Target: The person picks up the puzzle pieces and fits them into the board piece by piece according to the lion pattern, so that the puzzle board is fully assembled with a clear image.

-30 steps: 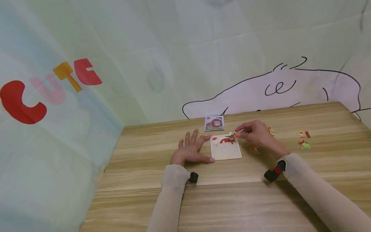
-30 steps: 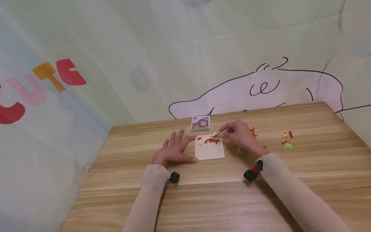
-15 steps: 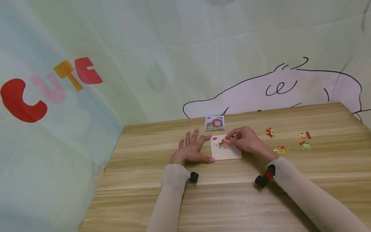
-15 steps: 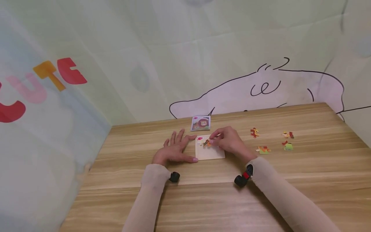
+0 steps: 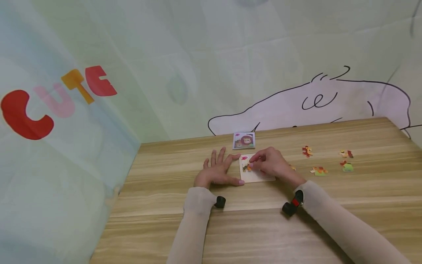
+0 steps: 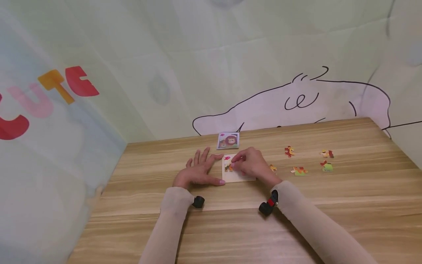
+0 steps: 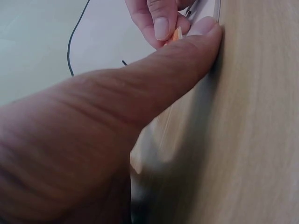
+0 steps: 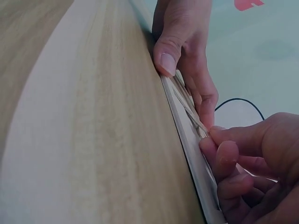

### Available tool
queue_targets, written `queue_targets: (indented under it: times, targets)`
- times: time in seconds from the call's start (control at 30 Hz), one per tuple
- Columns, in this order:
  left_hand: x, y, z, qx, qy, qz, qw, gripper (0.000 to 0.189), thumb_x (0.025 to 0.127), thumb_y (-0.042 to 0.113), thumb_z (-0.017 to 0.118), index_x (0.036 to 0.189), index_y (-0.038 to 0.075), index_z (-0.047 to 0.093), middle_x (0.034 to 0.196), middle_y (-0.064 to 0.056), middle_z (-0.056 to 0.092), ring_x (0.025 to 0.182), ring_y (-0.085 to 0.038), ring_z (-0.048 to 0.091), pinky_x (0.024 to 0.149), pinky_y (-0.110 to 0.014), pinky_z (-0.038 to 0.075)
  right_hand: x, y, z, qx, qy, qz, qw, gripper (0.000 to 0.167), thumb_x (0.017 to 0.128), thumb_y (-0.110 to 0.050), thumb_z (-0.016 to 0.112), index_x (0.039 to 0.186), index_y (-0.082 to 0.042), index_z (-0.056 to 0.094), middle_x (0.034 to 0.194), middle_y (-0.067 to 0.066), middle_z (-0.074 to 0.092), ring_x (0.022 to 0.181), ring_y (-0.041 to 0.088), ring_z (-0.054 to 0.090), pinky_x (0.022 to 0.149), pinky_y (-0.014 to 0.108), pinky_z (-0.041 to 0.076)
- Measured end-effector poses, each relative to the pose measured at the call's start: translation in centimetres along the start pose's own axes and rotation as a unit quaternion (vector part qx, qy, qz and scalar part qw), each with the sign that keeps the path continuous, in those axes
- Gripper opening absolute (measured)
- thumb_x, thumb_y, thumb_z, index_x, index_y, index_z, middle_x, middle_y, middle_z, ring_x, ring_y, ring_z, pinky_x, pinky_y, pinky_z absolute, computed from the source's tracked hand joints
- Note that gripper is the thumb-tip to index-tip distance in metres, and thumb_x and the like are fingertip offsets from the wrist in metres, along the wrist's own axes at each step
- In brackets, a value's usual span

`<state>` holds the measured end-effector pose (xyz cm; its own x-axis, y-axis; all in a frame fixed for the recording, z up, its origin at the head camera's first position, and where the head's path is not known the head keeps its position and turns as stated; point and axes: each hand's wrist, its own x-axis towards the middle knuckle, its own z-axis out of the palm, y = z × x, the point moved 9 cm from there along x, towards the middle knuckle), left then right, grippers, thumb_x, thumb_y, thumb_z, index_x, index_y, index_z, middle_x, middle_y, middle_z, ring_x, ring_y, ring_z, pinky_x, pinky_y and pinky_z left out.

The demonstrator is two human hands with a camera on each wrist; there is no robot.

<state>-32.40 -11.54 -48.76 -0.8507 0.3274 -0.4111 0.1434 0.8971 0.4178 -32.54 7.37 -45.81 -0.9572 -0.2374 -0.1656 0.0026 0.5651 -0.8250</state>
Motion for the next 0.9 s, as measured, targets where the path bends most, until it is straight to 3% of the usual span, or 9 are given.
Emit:
queue_targets:
  times: [0.5, 0.67, 0.9]
  targets:
    - [-0.27, 0.24, -0.11, -0.002, -0.002, 0.004, 1.0000, 0.105, 0.085, 0.069, 0.079, 0.168, 0.051, 0.018, 0.181, 0.001, -0.027, 0.165, -0.035, -0.032, 0.133, -0.067, -0.013, 0.23, -0.74, 0.43, -0.033, -0.010, -0.021, 0.9992, 0.011, 0.097, -0.016, 0.076, 0.103, -0.009, 0.082, 0.079, 0.002, 0.069, 0.060, 0.012, 0.057, 0.056, 0.024, 0.044]
    - [-0.42, 0.29, -0.21, -0.002, 0.002, 0.005, 1.0000, 0.105, 0.084, 0.071, 0.079, 0.167, 0.053, 0.018, 0.181, 0.002, -0.026, 0.166, -0.034, -0.032, 0.133, -0.067, -0.012, 0.16, -0.63, 0.46, -0.037, -0.002, -0.017, 0.9992, 0.010, 0.097, -0.015, 0.074, 0.102, -0.009, 0.082, 0.078, 0.003, 0.067, 0.060, 0.014, 0.057, 0.056, 0.025, 0.044]
    - [-0.58, 0.36, -0.16, -0.003, 0.001, 0.004, 1.0000, 0.104, 0.084, 0.072, 0.079, 0.167, 0.054, 0.018, 0.181, 0.004, -0.027, 0.166, -0.032, -0.032, 0.133, -0.067, -0.012, 0.22, -0.61, 0.51, -0.048, 0.015, -0.047, 0.9976, 0.009, 0.097, -0.014, 0.074, 0.099, -0.009, 0.081, 0.074, 0.002, 0.065, 0.058, 0.012, 0.057, 0.054, 0.025, 0.044]
